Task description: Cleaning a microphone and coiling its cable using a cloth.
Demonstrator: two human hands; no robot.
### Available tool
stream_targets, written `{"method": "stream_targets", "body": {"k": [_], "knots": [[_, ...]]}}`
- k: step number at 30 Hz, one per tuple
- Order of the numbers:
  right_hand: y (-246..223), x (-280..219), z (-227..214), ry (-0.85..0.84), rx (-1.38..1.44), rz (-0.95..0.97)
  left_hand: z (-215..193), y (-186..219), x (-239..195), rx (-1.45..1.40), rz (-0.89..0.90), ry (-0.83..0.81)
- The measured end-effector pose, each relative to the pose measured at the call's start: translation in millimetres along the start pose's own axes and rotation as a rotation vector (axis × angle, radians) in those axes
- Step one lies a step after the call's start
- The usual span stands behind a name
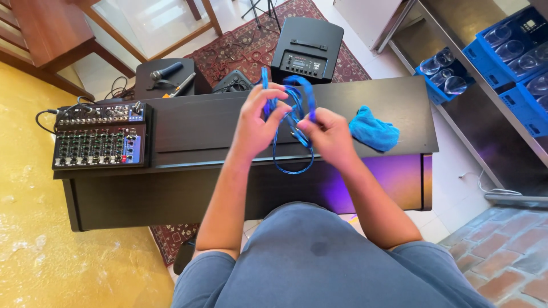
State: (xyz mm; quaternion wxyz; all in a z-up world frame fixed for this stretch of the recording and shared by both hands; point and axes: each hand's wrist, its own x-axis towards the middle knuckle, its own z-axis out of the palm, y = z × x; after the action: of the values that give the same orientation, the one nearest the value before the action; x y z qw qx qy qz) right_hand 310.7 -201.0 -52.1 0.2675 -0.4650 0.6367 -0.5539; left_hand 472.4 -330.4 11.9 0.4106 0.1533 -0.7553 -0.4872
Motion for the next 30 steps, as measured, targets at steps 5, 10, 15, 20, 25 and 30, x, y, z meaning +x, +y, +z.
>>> {"method": "stream_targets", "body": {"k": [5, 10, 15, 20, 25, 30], "knots": [[-6, 15, -28, -0.029, 0.608, 0.175, -16, -54, -9, 0.441, -0.031, 0.038], [-6, 15, -27, -0.126, 0.824, 0.19, -10, -50, -12, 0.597, -0.209, -0.06], [-11, 17, -28, -0.181, 1.066, 0.16, -2, 39, -5, 0.315, 0.061, -0.247], [-8, 21, -39, -0.11, 1.188, 0.104, 12, 27, -8, 0.037, -0.288, -0.52], [-15, 19, -52, -0.186, 0.856, 0.225, -4, -11, -10, -0.02, -0.08, -0.11], [-11, -8, -60, 0.023, 0.352, -0.046, 30, 9, -12, -0.676, -0.351, 0.114]]}}
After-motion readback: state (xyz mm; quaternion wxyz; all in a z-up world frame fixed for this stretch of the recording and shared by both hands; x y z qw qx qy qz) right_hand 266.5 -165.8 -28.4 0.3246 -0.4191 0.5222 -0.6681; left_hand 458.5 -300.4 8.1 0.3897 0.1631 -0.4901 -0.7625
